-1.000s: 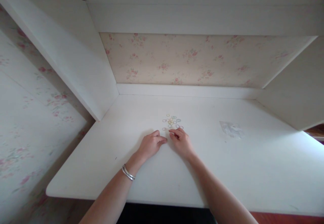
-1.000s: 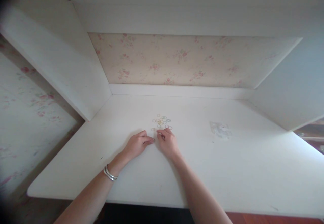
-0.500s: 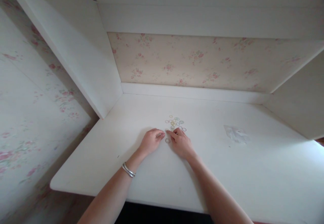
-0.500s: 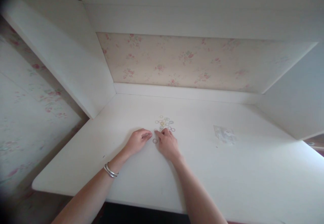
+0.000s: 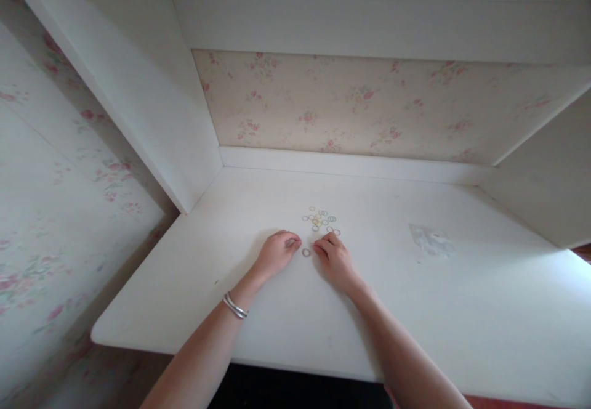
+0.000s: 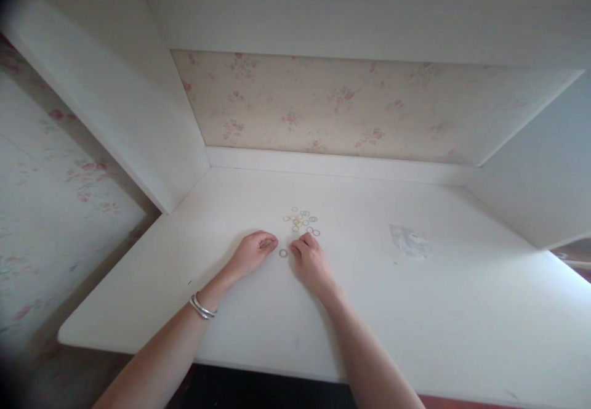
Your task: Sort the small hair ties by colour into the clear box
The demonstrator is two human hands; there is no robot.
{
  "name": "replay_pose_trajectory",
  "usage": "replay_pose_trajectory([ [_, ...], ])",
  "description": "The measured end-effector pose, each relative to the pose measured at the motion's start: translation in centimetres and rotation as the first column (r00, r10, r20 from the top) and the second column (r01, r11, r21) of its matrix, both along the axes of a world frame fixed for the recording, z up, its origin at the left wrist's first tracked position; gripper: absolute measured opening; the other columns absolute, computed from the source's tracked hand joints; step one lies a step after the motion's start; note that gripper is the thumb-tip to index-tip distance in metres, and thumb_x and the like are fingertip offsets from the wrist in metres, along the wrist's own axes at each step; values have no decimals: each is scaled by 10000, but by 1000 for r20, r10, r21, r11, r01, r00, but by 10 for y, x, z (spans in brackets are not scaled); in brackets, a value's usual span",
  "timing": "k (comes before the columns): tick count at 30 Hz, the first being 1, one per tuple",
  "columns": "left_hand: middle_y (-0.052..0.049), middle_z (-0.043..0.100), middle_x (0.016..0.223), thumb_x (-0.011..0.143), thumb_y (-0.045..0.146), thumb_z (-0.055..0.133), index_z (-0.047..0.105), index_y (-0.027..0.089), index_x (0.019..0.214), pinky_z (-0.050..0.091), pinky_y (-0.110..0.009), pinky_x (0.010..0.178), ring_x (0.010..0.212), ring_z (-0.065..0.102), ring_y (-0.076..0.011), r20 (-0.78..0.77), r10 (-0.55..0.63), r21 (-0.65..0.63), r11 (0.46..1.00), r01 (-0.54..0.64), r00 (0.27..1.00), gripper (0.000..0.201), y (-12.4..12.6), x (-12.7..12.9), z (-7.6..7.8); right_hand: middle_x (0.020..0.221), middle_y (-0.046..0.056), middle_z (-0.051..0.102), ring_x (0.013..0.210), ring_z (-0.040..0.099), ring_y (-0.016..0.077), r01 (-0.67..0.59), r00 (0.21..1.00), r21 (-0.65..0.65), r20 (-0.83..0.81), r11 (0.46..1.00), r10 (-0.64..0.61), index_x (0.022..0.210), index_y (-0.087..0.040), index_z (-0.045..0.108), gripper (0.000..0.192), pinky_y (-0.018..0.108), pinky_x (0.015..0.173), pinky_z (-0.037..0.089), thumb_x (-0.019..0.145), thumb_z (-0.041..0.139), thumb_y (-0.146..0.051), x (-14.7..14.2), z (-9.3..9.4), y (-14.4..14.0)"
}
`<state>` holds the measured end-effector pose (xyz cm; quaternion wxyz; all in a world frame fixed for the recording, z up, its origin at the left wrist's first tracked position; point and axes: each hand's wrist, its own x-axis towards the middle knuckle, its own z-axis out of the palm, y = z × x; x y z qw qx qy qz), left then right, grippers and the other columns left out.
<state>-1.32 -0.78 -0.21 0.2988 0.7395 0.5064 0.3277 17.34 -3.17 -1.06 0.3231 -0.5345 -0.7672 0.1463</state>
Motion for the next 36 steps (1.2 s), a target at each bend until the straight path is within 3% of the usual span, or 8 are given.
replay_pose_trajectory([
  [8, -25, 687, 881, 836, 278, 523, 680, 199, 883, 472, -261, 777, 816, 616, -146, -8, 38, -6, 999, -38, 999, 182, 0, -1, 0, 863, 56, 551, 839, 517, 175, -136, 988, 14, -67, 991, 137, 884, -219, 662, 239, 308, 770, 431, 908, 428, -266, -2, 5, -9],
  [18, -26, 687, 909, 837, 280, 521, 678, 207, 901, 476, -255, 784, 856, 622, -152, 2, 25, -26, 999, -25, 1000, 184, 1, -1, -1, 884, 59, 563, 843, 520, 178, -158, 987, -14, 5, 987, 158, 915, -225, 665, 262, 309, 768, 435, 917, 408, -275, -5, 4, -8],
  [21, -24, 686, 896, 838, 285, 516, 678, 206, 893, 473, -253, 770, 828, 618, -149, -7, 20, -20, 1000, -20, 1000, 188, 0, -1, 0, 866, 52, 559, 826, 526, 165, -149, 987, -9, -56, 989, 148, 889, -220, 663, 261, 294, 766, 432, 916, 413, -291, -5, 6, -9],
  [23, -24, 684, 886, 836, 283, 515, 682, 206, 888, 469, -257, 762, 810, 610, -149, -26, 20, -16, 1000, -20, 999, 191, 0, -1, 1, 857, 52, 561, 813, 532, 160, -78, 986, 20, -144, 997, 80, 865, -213, 664, 263, 287, 759, 430, 909, 426, -317, -4, 8, -9],
  [25, -25, 680, 871, 831, 281, 518, 685, 204, 887, 466, -260, 748, 788, 602, -149, -41, 40, -20, 999, -40, 998, 192, 1, 0, 2, 857, 53, 569, 780, 534, 155, 69, 968, 38, -245, 997, -58, 858, -207, 666, 274, 280, 724, 430, 896, 442, -358, 1, 10, -6],
  [30, -21, 652, 796, 832, 265, 510, 684, 196, 864, 449, -251, 701, 727, 574, -140, -126, 74, 38, 997, -70, 989, 189, 15, 5, 4, 799, 41, 613, 663, 518, 147, 418, 791, -77, -458, 905, -404, 854, -188, 679, 346, 276, 640, 410, 832, 481, -471, 22, 6, 8],
  [33, -27, 643, 847, 847, 262, 500, 678, 206, 877, 437, -250, 719, 754, 576, -140, -236, 73, 105, 993, -49, 969, 189, 28, 14, 6, 784, 51, 652, 682, 544, 169, 472, 666, -217, -547, 854, -507, 896, -165, 683, 394, 283, 634, 406, 789, 518, -507, 31, 3, 16],
  [36, -42, 626, 990, 866, 285, 491, 657, 222, 971, 430, -249, 749, 827, 590, -146, -343, 107, 138, 988, -62, 933, 206, 40, 23, 8, 782, 55, 671, 693, 556, 179, 467, 625, -264, -576, 844, -526, 911, -158, 690, 422, 285, 640, 402, 775, 530, -525, 34, 2, 18],
])
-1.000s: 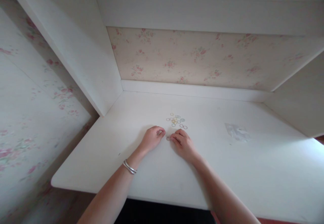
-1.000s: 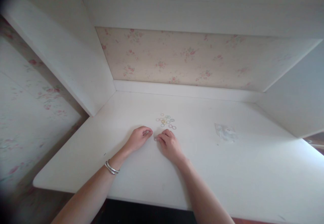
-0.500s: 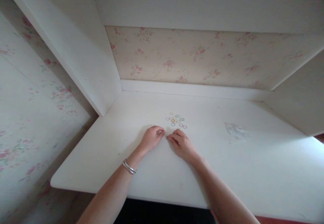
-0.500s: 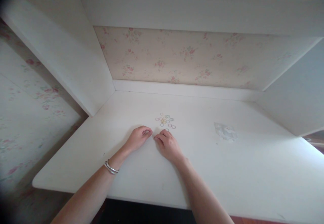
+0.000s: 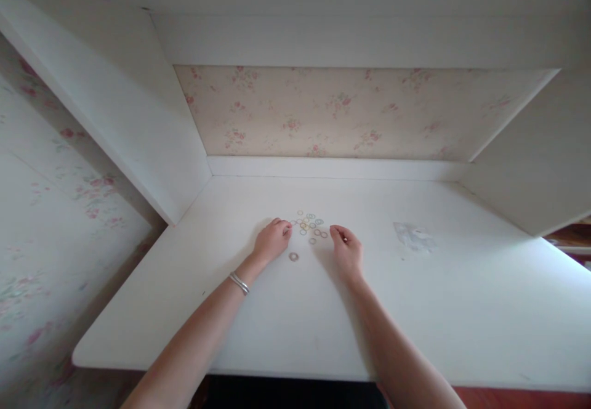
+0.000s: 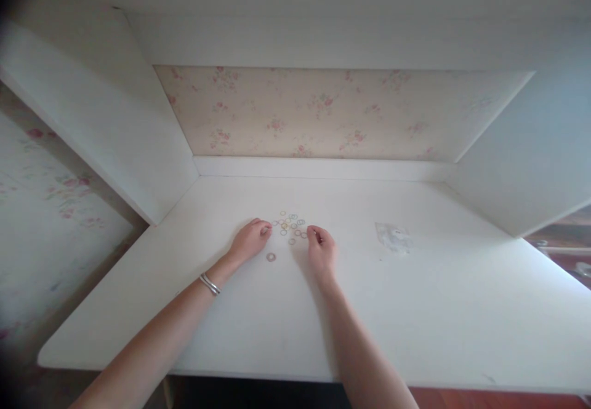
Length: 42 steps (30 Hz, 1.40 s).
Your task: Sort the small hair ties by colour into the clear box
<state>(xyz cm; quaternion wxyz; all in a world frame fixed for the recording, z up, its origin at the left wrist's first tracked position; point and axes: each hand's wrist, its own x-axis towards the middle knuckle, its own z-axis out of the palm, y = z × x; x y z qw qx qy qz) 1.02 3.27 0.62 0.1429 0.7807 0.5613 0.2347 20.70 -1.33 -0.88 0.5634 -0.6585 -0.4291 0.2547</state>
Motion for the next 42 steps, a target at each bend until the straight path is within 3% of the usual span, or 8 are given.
replay_pose_trajectory([
  [3, -50, 597, 1053, 884, 317, 471, 641, 241, 1030, 425, -250, 747, 859, 593, -152, -99, -5, 14, 1000, 6, 995, 236, 10, 7, 1, 782, 54, 680, 704, 564, 184, -11, 1000, 8, 1, 1000, 11, 894, -162, 695, 411, 289, 655, 403, 775, 532, -520, -1, 0, 0],
  [10, -37, 606, 969, 890, 291, 468, 674, 224, 882, 410, -251, 734, 862, 590, -152, -175, -29, -11, 1000, 28, 984, 217, 16, 5, -2, 829, 60, 690, 743, 578, 185, -36, 997, 10, -73, 999, 37, 894, -167, 693, 383, 287, 681, 414, 770, 545, -498, 0, 1, 2],
  [16, -27, 592, 918, 905, 249, 440, 626, 194, 846, 422, -243, 716, 811, 585, -134, -60, -92, 42, 995, 94, 994, 203, -17, -13, -8, 834, 62, 696, 776, 596, 192, -58, 991, 5, -117, 998, 58, 893, -158, 696, 389, 294, 710, 419, 757, 561, -496, 0, 1, 3],
  [23, -12, 595, 850, 919, 302, 439, 637, 212, 881, 432, -227, 687, 752, 573, -117, 101, -193, 95, 978, 183, 976, 221, -51, -20, -2, 877, 73, 703, 808, 609, 202, -78, 988, 1, -131, 997, 77, 910, -162, 700, 393, 306, 734, 428, 741, 580, -496, -1, -5, 6],
  [28, -3, 617, 859, 923, 295, 437, 649, 229, 900, 434, -225, 701, 765, 593, -116, 68, -270, 65, 962, 266, 961, 223, -55, -16, -6, 865, 76, 703, 798, 609, 206, -77, 991, -5, -113, 997, 76, 900, -160, 702, 394, 313, 734, 433, 745, 574, -500, -2, -6, 5],
  [37, -3, 631, 897, 930, 275, 417, 652, 240, 940, 437, -230, 699, 784, 606, -121, 2, -284, 61, 957, 283, 959, 238, -57, -16, -8, 862, 75, 699, 782, 604, 203, -89, 994, -20, -72, 996, 87, 910, -161, 700, 413, 313, 729, 435, 749, 563, -516, -3, -5, 3],
  [42, -10, 627, 877, 922, 280, 427, 665, 244, 935, 429, -236, 705, 769, 591, -123, 65, -284, 42, 959, 282, 957, 241, -57, -16, -8, 853, 73, 695, 746, 597, 191, -110, 994, -28, -16, 994, 110, 916, -163, 698, 405, 302, 699, 434, 766, 541, -504, -3, -6, 3],
])
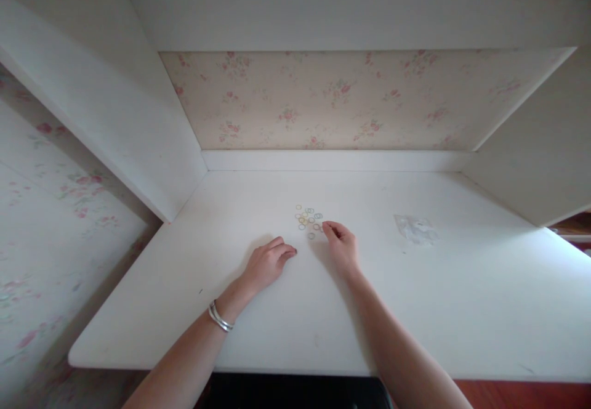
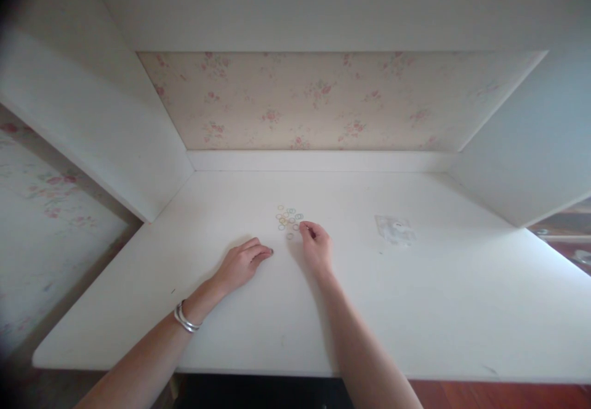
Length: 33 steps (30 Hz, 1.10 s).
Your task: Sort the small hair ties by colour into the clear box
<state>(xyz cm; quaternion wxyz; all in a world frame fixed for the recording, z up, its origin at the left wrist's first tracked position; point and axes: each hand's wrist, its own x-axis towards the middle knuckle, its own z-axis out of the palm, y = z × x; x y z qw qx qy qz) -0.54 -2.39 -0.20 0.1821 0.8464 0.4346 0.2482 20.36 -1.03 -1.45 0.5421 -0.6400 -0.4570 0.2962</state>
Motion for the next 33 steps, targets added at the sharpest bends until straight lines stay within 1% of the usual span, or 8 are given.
replay_pose_trajectory([
  [5, -20, 602, 788, 884, 326, 476, 658, 195, 829, 417, -238, 668, 712, 552, -130, 194, 118, -92, 991, -101, 974, 230, 9, -3, -1, 834, 51, 672, 705, 571, 160, -103, 951, 19, 296, 995, 93, 901, -198, 699, 338, 271, 665, 413, 832, 469, -436, -6, 2, -3],
  [9, -25, 632, 779, 850, 389, 495, 643, 172, 883, 413, -244, 638, 698, 559, -144, 349, 300, -262, 941, -215, 888, 264, 19, -8, -1, 858, 19, 647, 720, 566, 132, -187, 814, -58, 549, 981, 188, 909, -247, 687, 264, 244, 675, 393, 863, 446, -346, -17, 12, 3],
  [12, -21, 651, 776, 821, 431, 515, 641, 169, 912, 418, -247, 650, 715, 578, -153, 416, 391, -387, 893, -229, 821, 304, 25, -10, -1, 926, 25, 639, 777, 574, 129, -199, 719, -111, 658, 974, 222, 949, -254, 675, 282, 232, 682, 385, 894, 413, -340, -28, 22, 19],
  [15, -20, 660, 784, 797, 440, 534, 643, 167, 894, 424, -246, 666, 732, 588, -156, 447, 422, -442, 871, -215, 789, 310, 27, -11, 1, 984, 46, 635, 828, 588, 141, -182, 617, -221, 733, 958, 287, 966, -245, 677, 302, 234, 698, 391, 905, 397, -340, -39, 30, 38],
  [20, -27, 663, 791, 800, 440, 529, 646, 164, 895, 438, -253, 684, 740, 596, -158, 457, 403, -450, 874, -185, 793, 315, 29, -12, 1, 1014, 101, 648, 852, 617, 201, -148, 462, -347, 804, 926, 375, 912, -209, 698, 279, 281, 701, 418, 869, 432, -282, -51, 32, 63],
  [27, -19, 653, 762, 814, 427, 514, 650, 167, 893, 430, -250, 640, 681, 577, -142, 437, 367, -425, 889, -171, 822, 304, 31, -14, -4, 888, 140, 669, 815, 619, 222, -199, 397, -364, 819, 910, 415, 810, -171, 702, 187, 300, 687, 427, 783, 518, -159, -62, 31, 78],
  [30, -12, 651, 750, 815, 414, 512, 655, 169, 896, 427, -245, 638, 671, 572, -135, 436, 363, -414, 893, -175, 823, 294, 31, -15, -4, 894, 108, 655, 838, 597, 191, -277, 377, -340, 822, 899, 427, 809, -187, 690, 204, 275, 709, 415, 825, 488, -173, -63, 37, 69],
  [33, -10, 653, 756, 818, 412, 509, 657, 171, 906, 426, -243, 637, 675, 572, -135, 439, 357, -414, 895, -166, 825, 297, 31, -15, -4, 877, 70, 625, 828, 571, 153, -395, 418, -250, 808, 884, 415, 845, -196, 671, 267, 245, 720, 398, 893, 409, -199, -58, 43, 49],
])
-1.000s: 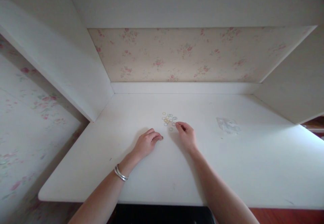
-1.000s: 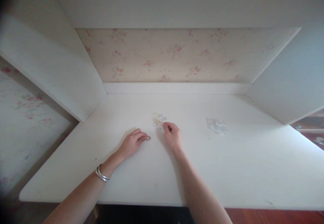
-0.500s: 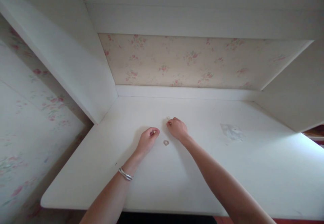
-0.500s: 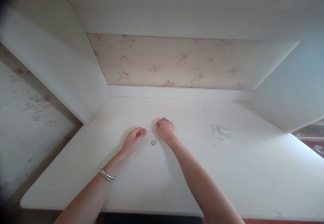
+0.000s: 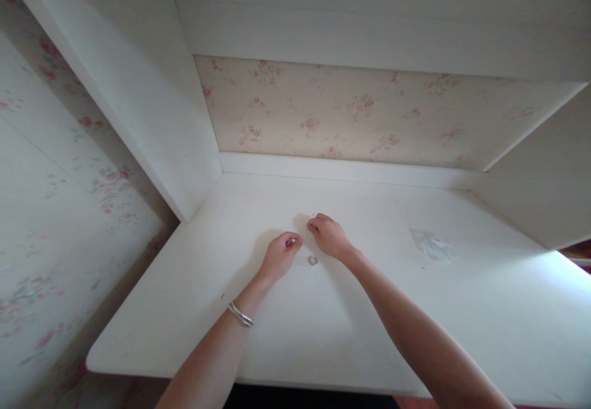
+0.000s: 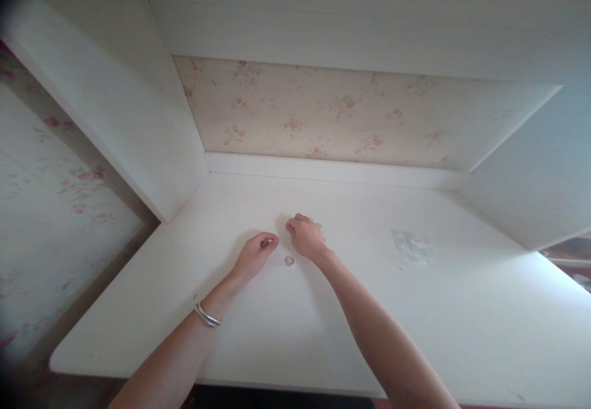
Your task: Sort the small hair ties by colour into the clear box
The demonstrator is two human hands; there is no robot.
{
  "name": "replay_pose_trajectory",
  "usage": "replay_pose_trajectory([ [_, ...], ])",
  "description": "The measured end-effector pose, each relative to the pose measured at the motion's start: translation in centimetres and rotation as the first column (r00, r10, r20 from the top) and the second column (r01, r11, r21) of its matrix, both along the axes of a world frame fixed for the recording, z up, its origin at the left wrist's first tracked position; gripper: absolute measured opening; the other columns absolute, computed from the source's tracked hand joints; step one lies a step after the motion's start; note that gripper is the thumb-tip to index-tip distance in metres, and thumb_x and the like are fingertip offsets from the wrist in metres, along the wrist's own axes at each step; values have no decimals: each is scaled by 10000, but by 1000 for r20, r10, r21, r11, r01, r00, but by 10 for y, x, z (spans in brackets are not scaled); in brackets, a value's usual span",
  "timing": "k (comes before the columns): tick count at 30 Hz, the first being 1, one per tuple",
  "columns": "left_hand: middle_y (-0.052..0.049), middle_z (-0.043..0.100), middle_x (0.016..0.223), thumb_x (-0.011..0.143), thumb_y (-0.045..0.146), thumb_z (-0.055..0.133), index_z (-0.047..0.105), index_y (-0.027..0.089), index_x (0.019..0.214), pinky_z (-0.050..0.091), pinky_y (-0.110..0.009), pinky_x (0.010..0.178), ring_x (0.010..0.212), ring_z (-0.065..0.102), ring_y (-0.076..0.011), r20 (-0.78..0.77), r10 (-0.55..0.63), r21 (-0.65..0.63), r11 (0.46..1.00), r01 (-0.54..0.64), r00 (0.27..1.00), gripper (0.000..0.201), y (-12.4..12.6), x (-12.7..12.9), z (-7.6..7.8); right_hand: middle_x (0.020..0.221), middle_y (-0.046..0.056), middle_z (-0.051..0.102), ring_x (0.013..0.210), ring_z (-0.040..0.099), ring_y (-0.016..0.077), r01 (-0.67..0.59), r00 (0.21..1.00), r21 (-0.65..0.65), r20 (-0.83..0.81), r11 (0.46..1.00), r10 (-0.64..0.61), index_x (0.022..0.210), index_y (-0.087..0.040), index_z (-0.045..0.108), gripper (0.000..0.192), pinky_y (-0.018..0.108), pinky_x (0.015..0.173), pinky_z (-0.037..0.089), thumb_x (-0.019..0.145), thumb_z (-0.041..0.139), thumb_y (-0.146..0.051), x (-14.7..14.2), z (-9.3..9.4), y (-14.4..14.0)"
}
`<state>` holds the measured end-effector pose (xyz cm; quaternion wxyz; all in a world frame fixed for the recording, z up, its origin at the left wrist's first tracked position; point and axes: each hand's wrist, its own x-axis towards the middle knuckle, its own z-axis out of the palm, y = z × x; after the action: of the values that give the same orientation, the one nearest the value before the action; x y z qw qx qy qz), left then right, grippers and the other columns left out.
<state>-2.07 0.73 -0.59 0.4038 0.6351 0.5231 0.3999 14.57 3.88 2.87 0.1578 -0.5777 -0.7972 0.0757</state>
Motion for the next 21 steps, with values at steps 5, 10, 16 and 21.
replay_pose_trajectory([
  [5, -19, 668, 797, 816, 401, 511, 661, 173, 897, 437, -254, 681, 722, 591, -147, 8, -9, -4, 1000, 9, 1000, 285, 0, 1, 3, 844, 33, 586, 804, 540, 139, -147, 976, 44, -154, 988, 152, 891, -209, 649, 256, 239, 722, 390, 926, 397, -233, 18, -2, -45],
  [10, -29, 678, 815, 810, 404, 516, 658, 167, 902, 446, -261, 699, 749, 606, -161, 1, -15, -24, 1000, 15, 1000, 291, -2, 1, 8, 837, 39, 581, 795, 531, 151, -189, 966, 67, -169, 980, 197, 923, -221, 651, 254, 262, 723, 400, 933, 398, -244, 27, -11, -73],
  [16, -39, 683, 837, 809, 382, 512, 651, 163, 898, 450, -261, 700, 775, 611, -168, 1, -23, -30, 999, 23, 1000, 274, -3, 0, 8, 826, 40, 582, 779, 533, 155, -229, 962, 99, -129, 968, 241, 965, -230, 647, 251, 270, 711, 407, 931, 398, -226, 26, -17, -79],
  [21, -31, 676, 808, 807, 392, 516, 653, 168, 894, 443, -255, 680, 746, 602, -162, -6, -27, -25, 999, 27, 1000, 277, -2, 0, 7, 822, 44, 586, 770, 538, 155, -240, 961, 119, -114, 963, 254, 965, -231, 654, 264, 274, 703, 409, 932, 392, -237, 27, -21, -78],
])
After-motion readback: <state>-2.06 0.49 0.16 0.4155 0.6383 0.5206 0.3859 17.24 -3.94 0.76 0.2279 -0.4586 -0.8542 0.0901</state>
